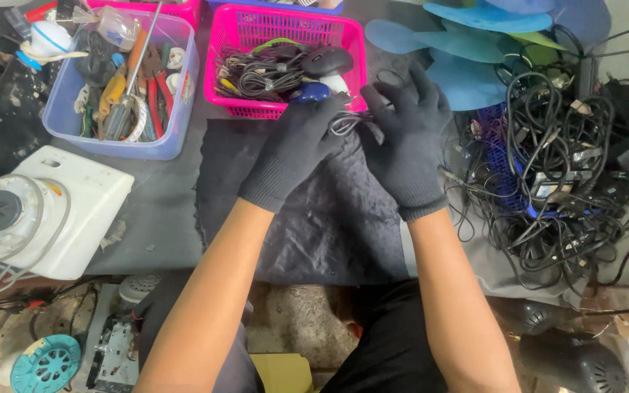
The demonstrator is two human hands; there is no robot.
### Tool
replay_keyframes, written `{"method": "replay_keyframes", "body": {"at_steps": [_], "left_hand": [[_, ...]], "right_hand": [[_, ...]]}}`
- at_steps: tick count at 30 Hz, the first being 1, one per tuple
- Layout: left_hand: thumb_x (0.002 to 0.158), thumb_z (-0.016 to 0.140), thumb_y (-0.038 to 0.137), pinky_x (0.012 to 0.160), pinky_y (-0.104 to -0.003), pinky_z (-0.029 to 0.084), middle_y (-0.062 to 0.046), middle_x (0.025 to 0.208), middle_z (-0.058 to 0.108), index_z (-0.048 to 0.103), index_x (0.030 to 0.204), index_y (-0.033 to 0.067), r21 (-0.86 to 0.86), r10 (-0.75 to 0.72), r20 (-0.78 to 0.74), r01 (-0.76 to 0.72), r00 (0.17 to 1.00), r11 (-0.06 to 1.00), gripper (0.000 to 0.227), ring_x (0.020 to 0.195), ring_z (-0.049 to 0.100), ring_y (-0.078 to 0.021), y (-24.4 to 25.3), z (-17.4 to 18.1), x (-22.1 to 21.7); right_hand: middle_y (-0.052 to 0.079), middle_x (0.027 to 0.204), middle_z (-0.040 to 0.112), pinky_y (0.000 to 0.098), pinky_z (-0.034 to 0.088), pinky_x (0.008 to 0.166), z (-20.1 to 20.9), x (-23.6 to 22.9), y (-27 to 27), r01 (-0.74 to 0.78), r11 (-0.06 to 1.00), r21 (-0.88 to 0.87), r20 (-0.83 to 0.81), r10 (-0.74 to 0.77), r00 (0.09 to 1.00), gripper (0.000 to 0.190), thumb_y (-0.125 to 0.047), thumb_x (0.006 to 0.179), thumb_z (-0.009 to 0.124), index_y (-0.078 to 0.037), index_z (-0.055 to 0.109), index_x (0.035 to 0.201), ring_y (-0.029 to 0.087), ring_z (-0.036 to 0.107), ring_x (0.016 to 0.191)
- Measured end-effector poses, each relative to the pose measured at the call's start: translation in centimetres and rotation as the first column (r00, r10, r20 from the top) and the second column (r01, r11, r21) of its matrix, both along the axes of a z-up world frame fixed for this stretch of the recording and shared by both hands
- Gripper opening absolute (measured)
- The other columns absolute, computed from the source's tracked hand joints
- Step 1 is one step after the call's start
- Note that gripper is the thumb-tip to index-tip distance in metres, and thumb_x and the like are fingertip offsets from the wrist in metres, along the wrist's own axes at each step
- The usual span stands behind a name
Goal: Wrapping white tape around a power cord near the plug for repair and insulation
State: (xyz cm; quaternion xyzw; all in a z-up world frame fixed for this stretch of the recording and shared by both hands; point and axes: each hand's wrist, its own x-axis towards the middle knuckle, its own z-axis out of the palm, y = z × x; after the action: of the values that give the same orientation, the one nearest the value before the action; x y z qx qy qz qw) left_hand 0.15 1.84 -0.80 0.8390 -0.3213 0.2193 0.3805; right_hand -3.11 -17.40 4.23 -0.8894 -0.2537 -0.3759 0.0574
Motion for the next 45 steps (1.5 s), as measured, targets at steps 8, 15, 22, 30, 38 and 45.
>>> {"method": "replay_keyframes", "body": {"at_steps": [8, 15, 22, 30, 38, 45], "left_hand": [[0.084, 0.080, 0.024, 0.091, -0.047, 0.056, -0.020, 0.094, 0.069, 0.061, 0.108, 0.0079, -0.020, 0.067, 0.047, -0.066, 0.997, 0.998, 0.035, 0.103, 0.069, -0.0392, -0.2, 0.0, 0.4], [0.097, 0.069, 0.031, 0.081, -0.043, 0.061, -0.010, 0.101, 0.073, 0.060, 0.115, 0.0227, -0.119, 0.094, -0.158, -0.113, 0.983, 0.986, 0.023, 0.099, 0.072, -0.0309, 2.5, 1.3, -0.5], [0.104, 0.059, 0.032, 0.087, -0.049, 0.059, -0.013, 0.105, 0.072, 0.059, 0.125, 0.0200, -0.121, 0.183, -0.122, -0.198, 0.975, 0.973, 0.024, 0.101, 0.070, -0.0364, 4.6, 2.9, -0.3], [0.102, 0.052, 0.006, 0.099, -0.048, 0.048, -0.021, 0.126, 0.067, 0.059, 0.130, 0.0024, -0.270, 0.102, 0.020, -0.093, 0.995, 0.958, 0.029, 0.115, 0.063, -0.0409, 6.2, 2.3, 1.7], [0.106, 0.053, 0.022, 0.095, -0.039, 0.051, -0.014, 0.122, 0.068, 0.059, 0.128, 0.0076, -0.474, 0.088, -0.128, -0.139, 0.988, 0.870, 0.027, 0.115, 0.065, -0.0297, 6.6, 3.4, 1.2], [0.096, 0.060, 0.032, 0.084, -0.036, 0.055, -0.008, 0.112, 0.074, 0.063, 0.119, 0.0134, -0.442, 0.222, -0.354, -0.371, 0.909, 0.817, 0.030, 0.099, 0.075, -0.0208, 6.6, 0.7, 3.1]], "right_hand": [[0.013, 0.091, 0.068, 0.0474, 0.053, 0.072, -2.8, 1.2, 0.9, -0.105, 0.991, -0.084, -0.100, 0.097, 0.990, 0.050, -0.016, 0.101, 0.067, -0.005, 0.053, 0.147, 0.038, 0.069, 0.087], [0.017, 0.082, 0.072, 0.0381, 0.059, 0.068, -0.6, 2.2, 1.6, 0.008, 0.828, 0.561, -0.320, 0.208, 0.924, 0.011, -0.009, 0.107, 0.070, -0.004, 0.071, 0.116, 0.032, 0.075, 0.077], [0.024, 0.099, 0.070, 0.0477, 0.056, 0.076, 1.9, 3.5, 3.4, -0.033, 0.903, 0.429, -0.367, 0.208, 0.907, 0.034, -0.016, 0.095, 0.083, -0.002, 0.066, 0.121, 0.044, 0.070, 0.094], [0.016, 0.101, 0.066, 0.0524, 0.048, 0.066, 6.6, 5.0, 7.3, -0.253, 0.961, -0.115, -0.321, 0.205, 0.925, 0.037, -0.028, 0.093, 0.079, -0.010, 0.070, 0.124, 0.040, 0.062, 0.085], [0.005, 0.072, 0.063, 0.0347, 0.039, 0.058, 7.8, 6.2, 8.1, -0.183, 0.946, 0.267, -0.495, 0.298, 0.816, 0.021, -0.020, 0.104, 0.072, -0.007, 0.067, 0.089, 0.013, 0.053, 0.066], [0.004, 0.062, 0.064, 0.0265, 0.045, 0.051, 7.0, 6.8, 6.6, -0.073, 0.816, 0.574, -0.319, 0.305, 0.897, 0.022, -0.012, 0.103, 0.071, -0.006, 0.065, 0.083, 0.010, 0.058, 0.051]]}}
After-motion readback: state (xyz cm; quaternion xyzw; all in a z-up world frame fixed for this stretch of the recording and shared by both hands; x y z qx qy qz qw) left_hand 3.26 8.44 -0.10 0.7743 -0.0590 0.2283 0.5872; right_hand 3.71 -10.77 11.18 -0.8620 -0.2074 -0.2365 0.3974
